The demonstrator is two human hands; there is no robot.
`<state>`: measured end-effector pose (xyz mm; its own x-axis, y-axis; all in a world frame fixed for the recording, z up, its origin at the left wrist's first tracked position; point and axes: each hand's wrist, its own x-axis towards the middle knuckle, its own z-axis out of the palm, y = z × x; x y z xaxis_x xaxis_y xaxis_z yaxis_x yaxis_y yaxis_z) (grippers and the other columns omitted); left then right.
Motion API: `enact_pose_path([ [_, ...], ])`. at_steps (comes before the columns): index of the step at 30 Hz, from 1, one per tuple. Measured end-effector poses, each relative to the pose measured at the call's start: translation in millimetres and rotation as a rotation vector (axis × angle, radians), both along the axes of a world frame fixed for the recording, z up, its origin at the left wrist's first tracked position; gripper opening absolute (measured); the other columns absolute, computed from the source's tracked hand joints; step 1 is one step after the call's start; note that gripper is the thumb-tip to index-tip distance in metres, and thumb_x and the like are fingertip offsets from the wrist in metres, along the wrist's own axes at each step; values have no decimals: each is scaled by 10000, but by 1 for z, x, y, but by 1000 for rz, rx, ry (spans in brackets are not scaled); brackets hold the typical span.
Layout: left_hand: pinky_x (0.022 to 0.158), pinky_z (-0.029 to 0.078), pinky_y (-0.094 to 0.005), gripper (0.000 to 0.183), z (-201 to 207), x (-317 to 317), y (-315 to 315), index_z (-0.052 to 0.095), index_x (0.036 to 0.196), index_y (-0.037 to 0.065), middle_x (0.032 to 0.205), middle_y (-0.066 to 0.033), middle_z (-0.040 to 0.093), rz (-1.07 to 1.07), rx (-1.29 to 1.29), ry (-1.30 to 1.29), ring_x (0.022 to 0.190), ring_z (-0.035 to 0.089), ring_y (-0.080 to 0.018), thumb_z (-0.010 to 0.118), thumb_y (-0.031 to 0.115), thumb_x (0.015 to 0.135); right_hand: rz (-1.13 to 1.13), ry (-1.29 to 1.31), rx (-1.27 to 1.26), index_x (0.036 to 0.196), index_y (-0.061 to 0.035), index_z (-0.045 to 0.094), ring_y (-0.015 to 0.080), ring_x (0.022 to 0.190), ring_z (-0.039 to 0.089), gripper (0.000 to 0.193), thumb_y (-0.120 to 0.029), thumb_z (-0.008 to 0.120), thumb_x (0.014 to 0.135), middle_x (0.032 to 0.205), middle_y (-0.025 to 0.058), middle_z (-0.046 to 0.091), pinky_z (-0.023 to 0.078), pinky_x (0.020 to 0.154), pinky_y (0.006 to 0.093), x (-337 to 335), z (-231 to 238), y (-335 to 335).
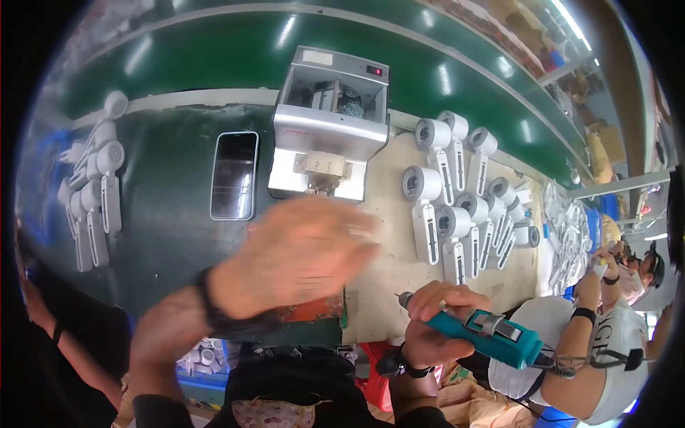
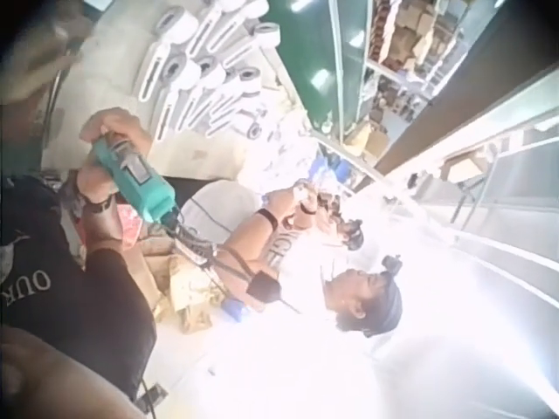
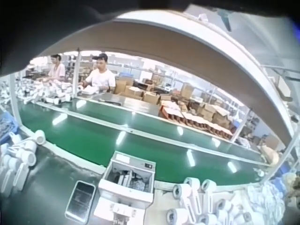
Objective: Assembling electronic components using a powered dispenser tool on an assembly line.
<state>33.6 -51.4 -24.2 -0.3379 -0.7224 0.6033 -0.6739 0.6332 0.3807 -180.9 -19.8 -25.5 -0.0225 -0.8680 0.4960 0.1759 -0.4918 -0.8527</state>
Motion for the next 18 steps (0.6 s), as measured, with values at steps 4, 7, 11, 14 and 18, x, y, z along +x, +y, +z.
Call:
enact_pose_path([
  [4,574,466,-408,267,-28,-88,-39,631,1006,52,760,-80,595,-144,184,-8,704,602,-264,633,268,849,-70,33,-14,1045,-17,459,159,492,469,710,-710,467,890,639,48,468,388,448,257,-5,5,18],
  [7,647,462,-448,242,-74,-107,-48,613,946,66,795,-92,604,-15,76,150,784,590,-290,641,276,828,-31,86,0,1054,-17,462,143,508,463,726,-724,432,896,654,44,456,366,448,248,-4,-4,27],
  [11,641,494,-378,329,-64,-109,-56,593,1150,73,951,-112,583,-22,106,-16,889,583,-281,586,272,888,-82,31,41,1069,-21,473,166,509,508,683,-670,551,873,636,63,498,405,441,255,-16,-4,40],
  [14,664,496,-370,312,-28,-101,-32,579,1142,63,964,-119,575,26,250,-132,891,579,-286,571,205,864,-50,108,91,1067,-25,477,152,534,488,712,-711,490,877,653,49,474,389,470,250,-25,-1,41],
  [18,729,504,-373,365,9,-48,13,558,1157,31,946,-127,563,5,275,-134,899,576,-285,577,162,817,81,173,135,1083,-24,475,153,580,485,718,-714,481,883,690,41,466,395,532,258,-15,5,39],
])
